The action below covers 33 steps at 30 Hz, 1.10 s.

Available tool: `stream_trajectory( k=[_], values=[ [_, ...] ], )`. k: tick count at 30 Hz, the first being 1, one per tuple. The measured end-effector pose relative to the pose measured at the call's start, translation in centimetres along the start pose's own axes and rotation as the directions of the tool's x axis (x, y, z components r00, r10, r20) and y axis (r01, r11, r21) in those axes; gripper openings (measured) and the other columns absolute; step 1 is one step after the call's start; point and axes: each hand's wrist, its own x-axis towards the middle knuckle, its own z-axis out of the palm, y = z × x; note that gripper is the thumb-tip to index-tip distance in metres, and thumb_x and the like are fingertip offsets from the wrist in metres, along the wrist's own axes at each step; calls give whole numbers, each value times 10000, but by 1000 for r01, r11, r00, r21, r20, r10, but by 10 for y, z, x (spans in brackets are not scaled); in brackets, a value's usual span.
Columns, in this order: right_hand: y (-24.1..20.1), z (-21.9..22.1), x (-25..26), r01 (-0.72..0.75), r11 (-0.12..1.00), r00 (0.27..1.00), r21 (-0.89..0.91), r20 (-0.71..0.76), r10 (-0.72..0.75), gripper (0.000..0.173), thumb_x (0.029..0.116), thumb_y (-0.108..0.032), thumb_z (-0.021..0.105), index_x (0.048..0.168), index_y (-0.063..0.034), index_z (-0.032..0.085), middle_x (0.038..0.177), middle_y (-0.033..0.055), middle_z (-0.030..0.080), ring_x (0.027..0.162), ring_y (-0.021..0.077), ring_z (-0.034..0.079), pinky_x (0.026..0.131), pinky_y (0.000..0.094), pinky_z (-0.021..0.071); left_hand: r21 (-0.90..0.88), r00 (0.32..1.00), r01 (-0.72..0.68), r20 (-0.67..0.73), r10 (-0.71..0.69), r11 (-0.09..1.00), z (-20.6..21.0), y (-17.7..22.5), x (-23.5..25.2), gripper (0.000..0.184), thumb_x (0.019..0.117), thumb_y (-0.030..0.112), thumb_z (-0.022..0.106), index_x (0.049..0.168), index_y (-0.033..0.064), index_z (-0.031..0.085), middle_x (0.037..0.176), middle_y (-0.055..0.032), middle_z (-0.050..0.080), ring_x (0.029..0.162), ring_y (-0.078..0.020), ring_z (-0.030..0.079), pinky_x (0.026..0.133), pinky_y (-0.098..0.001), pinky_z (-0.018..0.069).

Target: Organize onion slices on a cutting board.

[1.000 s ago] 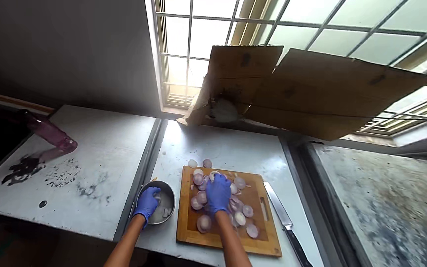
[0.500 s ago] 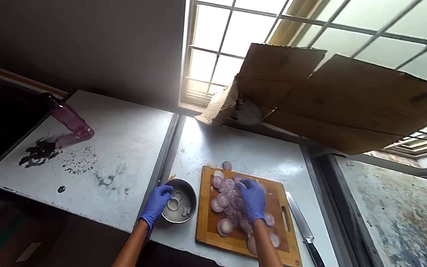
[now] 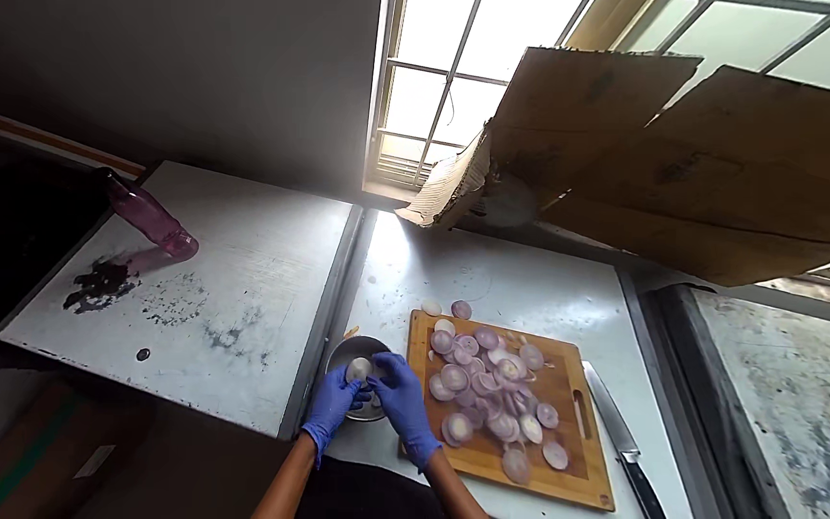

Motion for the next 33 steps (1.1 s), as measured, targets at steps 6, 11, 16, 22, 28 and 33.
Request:
stream_trajectory(
  k=[6, 11, 16, 22, 28, 33],
  values=[
    [-11, -7, 16, -344, 923, 939, 172, 84, 334, 159, 779, -64, 824, 912, -44, 739, 826, 65, 736, 718, 162, 701, 679, 339, 602, 138, 992, -121, -20, 125, 983, 5, -4, 0, 388, 1050, 152, 539, 1407, 0, 523, 1168, -166, 704, 911, -220, 753, 810, -383, 646],
    [-4, -11, 17, -383, 913, 924, 142, 66, 378, 128, 770, -39, 831, 863, -52, 745, 796, 51, 735, 648, 150, 674, 631, 328, 580, 25, 989, -129, -76, 130, 991, 11, -4, 1, 247, 994, 59, 629, 1213, -55, 650, 993, -141, 758, 826, -191, 766, 776, -342, 655],
    [-3, -13, 15, -461, 873, 887, 157, 70, 456, 123, 779, -52, 850, 851, -46, 750, 784, 64, 746, 603, 164, 684, 596, 327, 594, -24, 992, -65, -107, 62, 998, 10, -6, 0, 248, 982, 69, 660, 1194, -59, 664, 983, -158, 758, 794, -212, 767, 733, -357, 660],
    [-2, -16, 14, -478, 836, 878, 268, 124, 462, 156, 755, 7, 832, 811, -17, 689, 742, 86, 694, 606, 191, 665, 578, 339, 589, 112, 973, -174, -134, 189, 978, 9, -12, 3, 263, 913, 110, 726, 1149, -5, 725, 1014, -104, 770, 874, -160, 757, 802, -337, 644],
    [0, -14, 15, -483, 838, 875, 253, 129, 466, 247, 764, -25, 824, 957, -24, 671, 791, 88, 697, 644, 205, 685, 586, 352, 600, 98, 982, -155, -92, 164, 983, 4, -6, 8, 260, 912, 69, 731, 1162, 2, 731, 1035, -114, 766, 827, -176, 753, 738, -336, 644],
    [2, -15, 16, -473, 858, 880, 202, 167, 445, 164, 767, -71, 833, 881, -46, 717, 821, 77, 722, 654, 196, 688, 600, 351, 595, 142, 994, -93, -36, 98, 986, -6, 1, 10, 275, 889, 91, 724, 1152, 14, 731, 1026, -113, 760, 810, -181, 747, 709, -350, 640]
  ],
)
